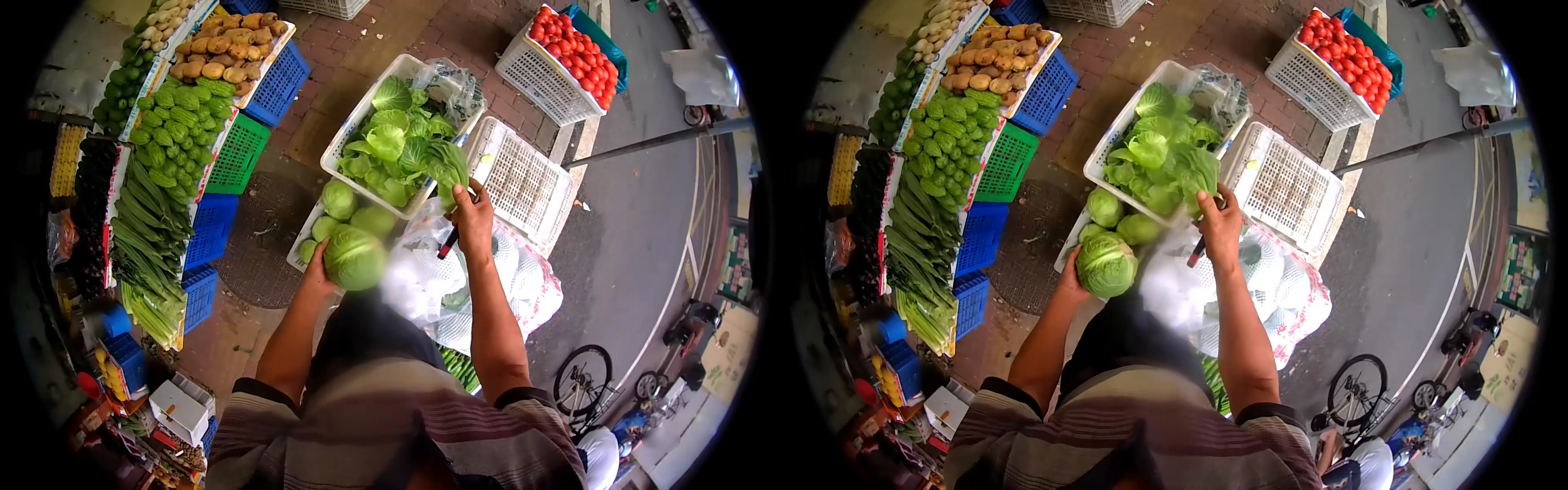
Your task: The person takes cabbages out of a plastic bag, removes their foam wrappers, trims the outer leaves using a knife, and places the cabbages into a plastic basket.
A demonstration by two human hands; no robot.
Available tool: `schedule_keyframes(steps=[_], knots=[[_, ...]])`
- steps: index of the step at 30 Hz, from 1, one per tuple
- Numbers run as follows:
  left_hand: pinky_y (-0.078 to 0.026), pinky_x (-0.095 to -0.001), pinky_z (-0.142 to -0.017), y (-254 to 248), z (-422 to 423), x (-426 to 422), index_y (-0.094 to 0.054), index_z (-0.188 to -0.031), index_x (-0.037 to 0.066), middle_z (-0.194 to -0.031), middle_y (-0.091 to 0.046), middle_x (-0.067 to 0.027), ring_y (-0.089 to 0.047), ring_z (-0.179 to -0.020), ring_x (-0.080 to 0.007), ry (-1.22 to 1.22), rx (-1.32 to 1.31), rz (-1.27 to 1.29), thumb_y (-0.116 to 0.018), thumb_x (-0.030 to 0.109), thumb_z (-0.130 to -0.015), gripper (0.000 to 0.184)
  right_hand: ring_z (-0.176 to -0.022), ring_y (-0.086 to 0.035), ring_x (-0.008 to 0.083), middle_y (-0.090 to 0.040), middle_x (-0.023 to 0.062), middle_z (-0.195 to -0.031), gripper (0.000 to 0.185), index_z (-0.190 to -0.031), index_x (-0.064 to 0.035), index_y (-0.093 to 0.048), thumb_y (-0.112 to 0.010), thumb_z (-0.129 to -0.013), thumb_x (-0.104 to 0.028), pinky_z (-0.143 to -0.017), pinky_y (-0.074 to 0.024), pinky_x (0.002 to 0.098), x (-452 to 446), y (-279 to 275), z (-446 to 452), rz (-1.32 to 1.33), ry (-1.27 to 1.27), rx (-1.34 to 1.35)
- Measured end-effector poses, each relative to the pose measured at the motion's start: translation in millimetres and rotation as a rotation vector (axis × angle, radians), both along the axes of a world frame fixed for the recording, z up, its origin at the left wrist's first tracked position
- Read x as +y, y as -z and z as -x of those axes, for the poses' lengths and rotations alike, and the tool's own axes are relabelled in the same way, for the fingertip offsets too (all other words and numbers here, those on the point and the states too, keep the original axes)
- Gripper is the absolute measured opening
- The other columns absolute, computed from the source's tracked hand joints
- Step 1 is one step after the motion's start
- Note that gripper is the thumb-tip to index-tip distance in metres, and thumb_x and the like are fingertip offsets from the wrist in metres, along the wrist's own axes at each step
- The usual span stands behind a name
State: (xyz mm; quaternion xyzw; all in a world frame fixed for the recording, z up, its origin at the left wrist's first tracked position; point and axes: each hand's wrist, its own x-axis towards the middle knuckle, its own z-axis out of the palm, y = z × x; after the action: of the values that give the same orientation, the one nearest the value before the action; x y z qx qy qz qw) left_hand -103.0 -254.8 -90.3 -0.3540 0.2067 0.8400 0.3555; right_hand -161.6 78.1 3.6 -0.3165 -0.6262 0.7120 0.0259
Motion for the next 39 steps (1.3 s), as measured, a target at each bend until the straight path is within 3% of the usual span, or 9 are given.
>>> schedule_keyframes(steps=[3,4,8,11,14,18,29,35,39], knots=[[-0.049,-0.0520,-0.104,-19.5,12.6,1.4,-0.057,-0.138,0.013,-0.137,-0.062,-0.0108,-0.060,-0.124,-0.0306,0.061,0.038,-0.124,-0.055,0.051,-0.097,0.056,-0.069,-0.060,0.0134,-0.064,0.0103,-0.105,0.073,-0.142,0.0068,-0.048,-0.075,-0.091,-0.038,-0.062,-0.0548,0.0275,-1.7,20.4,10.7,-0.283,-0.001,0.043],[-0.050,-0.0509,-0.104,-23.9,18.5,5.8,-0.057,-0.138,0.013,-0.137,-0.062,-0.0108,-0.060,-0.124,-0.0302,0.057,0.041,-0.093,-0.055,0.051,-0.097,0.056,-0.110,-0.065,0.0235,-0.060,0.0196,-0.136,0.077,-0.145,0.0027,-0.046,-0.073,-0.091,-0.045,-0.071,-0.0582,0.0325,-10.0,-8.3,2.4,-0.176,-0.202,-0.079],[-0.049,-0.0452,-0.105,-49.1,32.3,35.2,-0.055,-0.141,0.012,-0.136,-0.061,-0.0093,-0.060,-0.122,-0.0264,0.128,0.011,-0.003,-0.054,0.053,-0.099,0.058,-0.089,-0.062,0.0121,-0.066,0.0116,-0.127,0.068,-0.139,0.0006,-0.054,-0.068,-0.094,-0.049,-0.065,-0.0526,0.0252,-45.4,23.7,-45.4,-0.100,-0.580,-0.008],[-0.047,-0.0438,-0.106,-53.1,39.4,51.8,-0.048,-0.145,0.011,-0.142,-0.056,-0.0079,-0.055,-0.127,-0.0247,0.201,0.160,-0.006,-0.053,0.048,-0.101,0.058,-0.091,-0.061,0.0114,-0.066,0.0101,-0.125,0.064,-0.140,0.0001,-0.054,-0.061,-0.098,-0.048,-0.075,-0.0527,0.0256,-34.1,19.1,-61.8,0.195,-0.577,-0.202],[-0.045,-0.0513,-0.108,-78.7,52.6,50.6,-0.030,-0.156,0.010,-0.154,-0.043,-0.0095,-0.055,-0.130,-0.0282,0.420,0.274,-0.171,-0.051,0.035,-0.102,0.063,-0.111,-0.065,0.0221,-0.066,0.0128,-0.125,0.056,-0.141,-0.0011,-0.052,-0.049,-0.105,-0.044,-0.096,-0.0537,0.0370,-21.4,47.6,-75.2,0.660,-0.285,-0.117],[-0.046,-0.0495,-0.106,-96.4,56.3,59.2,-0.022,-0.160,0.008,-0.156,-0.040,-0.0093,-0.053,-0.130,-0.0261,0.568,0.441,-0.071,-0.053,0.026,-0.098,0.071,-0.120,-0.062,0.0297,-0.062,0.0182,-0.133,0.062,-0.140,-0.0004,-0.052,-0.045,-0.105,-0.051,-0.102,-0.0518,0.0437,0.1,71.8,-91.9,0.995,-0.141,-0.229],[-0.039,-0.0324,-0.110,-68.3,21.5,76.4,-0.050,-0.147,0.003,-0.142,-0.057,-0.0058,-0.051,-0.128,-0.0157,0.421,0.829,0.246,-0.056,0.013,-0.104,0.045,-0.115,-0.065,0.0261,-0.065,0.0146,-0.130,0.062,-0.138,-0.0016,-0.054,-0.043,-0.105,-0.053,-0.098,-0.0542,0.0415,-14.5,67.4,-115.4,1.170,-0.140,-0.244],[-0.045,-0.0369,-0.109,-61.8,21.0,75.8,-0.041,-0.150,0.004,-0.141,-0.056,-0.0054,-0.054,-0.128,-0.0188,0.454,0.696,0.091,-0.072,0.044,-0.092,0.076,-0.102,-0.069,0.0208,-0.070,0.0102,-0.119,0.053,-0.131,-0.0023,-0.059,-0.046,-0.106,-0.047,-0.087,-0.0585,0.0358,-16.8,37.9,-104.3,1.013,-0.184,-0.364],[-0.045,-0.0390,-0.109,-73.9,19.5,84.0,-0.043,-0.147,0.004,-0.140,-0.056,-0.0064,-0.054,-0.129,-0.0192,0.421,0.639,0.072,-0.074,0.046,-0.090,0.078,-0.099,-0.070,0.0205,-0.070,0.0098,-0.117,0.053,-0.131,-0.0024,-0.060,-0.048,-0.105,-0.047,-0.084,-0.0595,0.0347,-9.9,25.0,-95.8,0.975,-0.234,-0.455]])
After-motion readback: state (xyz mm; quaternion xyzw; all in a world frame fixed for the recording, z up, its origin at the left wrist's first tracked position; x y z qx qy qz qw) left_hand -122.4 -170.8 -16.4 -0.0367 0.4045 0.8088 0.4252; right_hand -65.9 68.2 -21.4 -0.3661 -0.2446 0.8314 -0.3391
